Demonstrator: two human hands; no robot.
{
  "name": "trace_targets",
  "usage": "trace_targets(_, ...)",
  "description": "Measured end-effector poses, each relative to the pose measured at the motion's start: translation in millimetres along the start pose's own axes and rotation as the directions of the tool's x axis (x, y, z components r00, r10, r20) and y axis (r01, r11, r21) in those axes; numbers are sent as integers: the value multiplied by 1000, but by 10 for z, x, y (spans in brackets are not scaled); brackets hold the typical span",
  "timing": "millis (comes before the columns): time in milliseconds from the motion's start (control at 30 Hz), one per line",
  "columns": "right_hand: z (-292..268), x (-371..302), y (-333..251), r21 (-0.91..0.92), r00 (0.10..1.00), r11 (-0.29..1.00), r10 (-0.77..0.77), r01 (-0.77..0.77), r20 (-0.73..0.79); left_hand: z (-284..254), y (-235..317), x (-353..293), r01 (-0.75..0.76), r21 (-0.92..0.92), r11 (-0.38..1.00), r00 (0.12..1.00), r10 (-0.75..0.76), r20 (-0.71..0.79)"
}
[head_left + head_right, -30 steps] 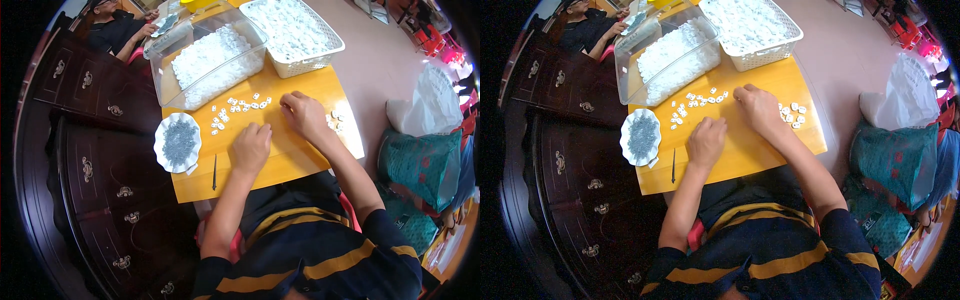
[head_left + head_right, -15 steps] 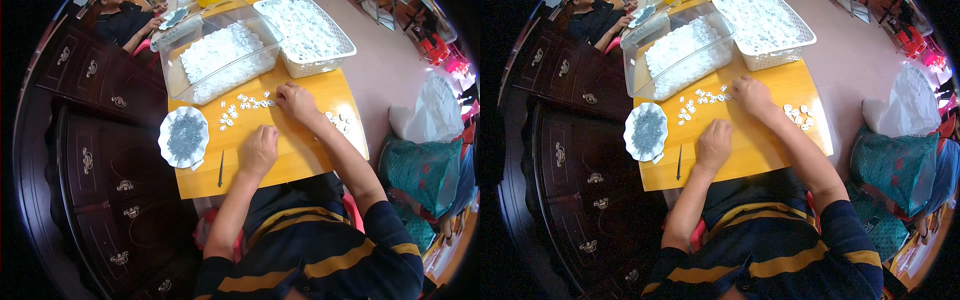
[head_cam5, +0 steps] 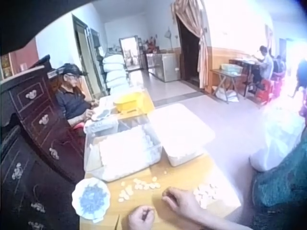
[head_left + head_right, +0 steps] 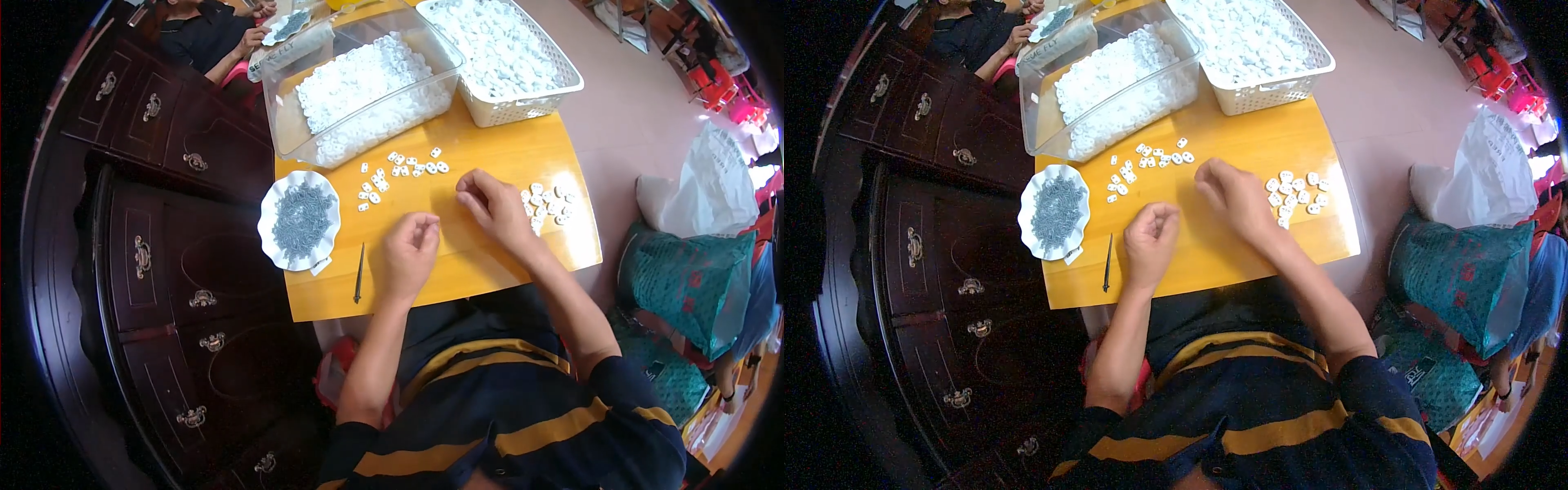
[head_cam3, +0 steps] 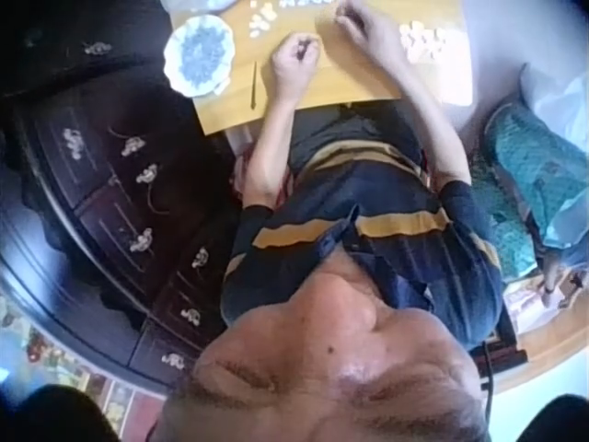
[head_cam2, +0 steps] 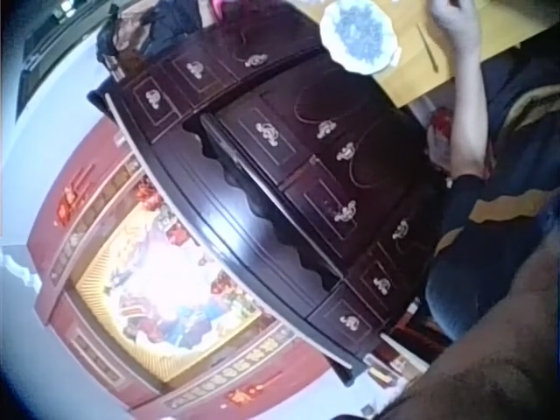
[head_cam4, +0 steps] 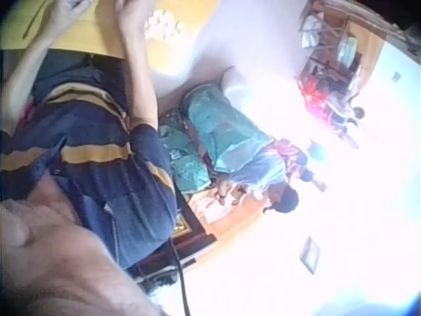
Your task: Manually assembling small white plastic components by inserting metal pins into them.
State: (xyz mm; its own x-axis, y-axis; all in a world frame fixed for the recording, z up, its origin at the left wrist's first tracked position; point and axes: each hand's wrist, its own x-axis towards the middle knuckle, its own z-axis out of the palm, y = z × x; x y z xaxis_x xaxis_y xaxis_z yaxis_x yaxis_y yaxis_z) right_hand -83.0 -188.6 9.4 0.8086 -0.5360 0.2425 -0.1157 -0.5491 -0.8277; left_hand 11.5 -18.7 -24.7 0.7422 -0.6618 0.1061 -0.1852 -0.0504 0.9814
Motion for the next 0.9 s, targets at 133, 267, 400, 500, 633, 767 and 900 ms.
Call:
trace_targets(133,89,-314,-36,187,995,978,99,-97,0,-14,30,-25,53,-111,992,998,-55,-12)
trace_targets(267,208,-469,53,223,998,974,42,-29,-52,-26,34,-26,15,-21,1000,1000,-15,-10)
trace_targets(400,221,-468,103,173,989,977,-103,121,-109,-7,44,-6,19,8,1000,1000,-19,11)
trace_targets(500,200,-488,9,296,988,946,149,-133,-33,1,87,-6,62,-44,997,997,-61,39)
trace_targets(633,198,-498,0,301,980,937,195,-180,-22,82,131,-10,57,-88,994,998,-53,42)
trace_targets(767,220,-499,16,297,988,948,140,-116,-60,66,121,-3,72,-166,983,997,-65,48)
trace_targets(900,207,-490,-3,258,991,961,119,-101,-57,55,62,-6,54,-155,986,996,-42,81)
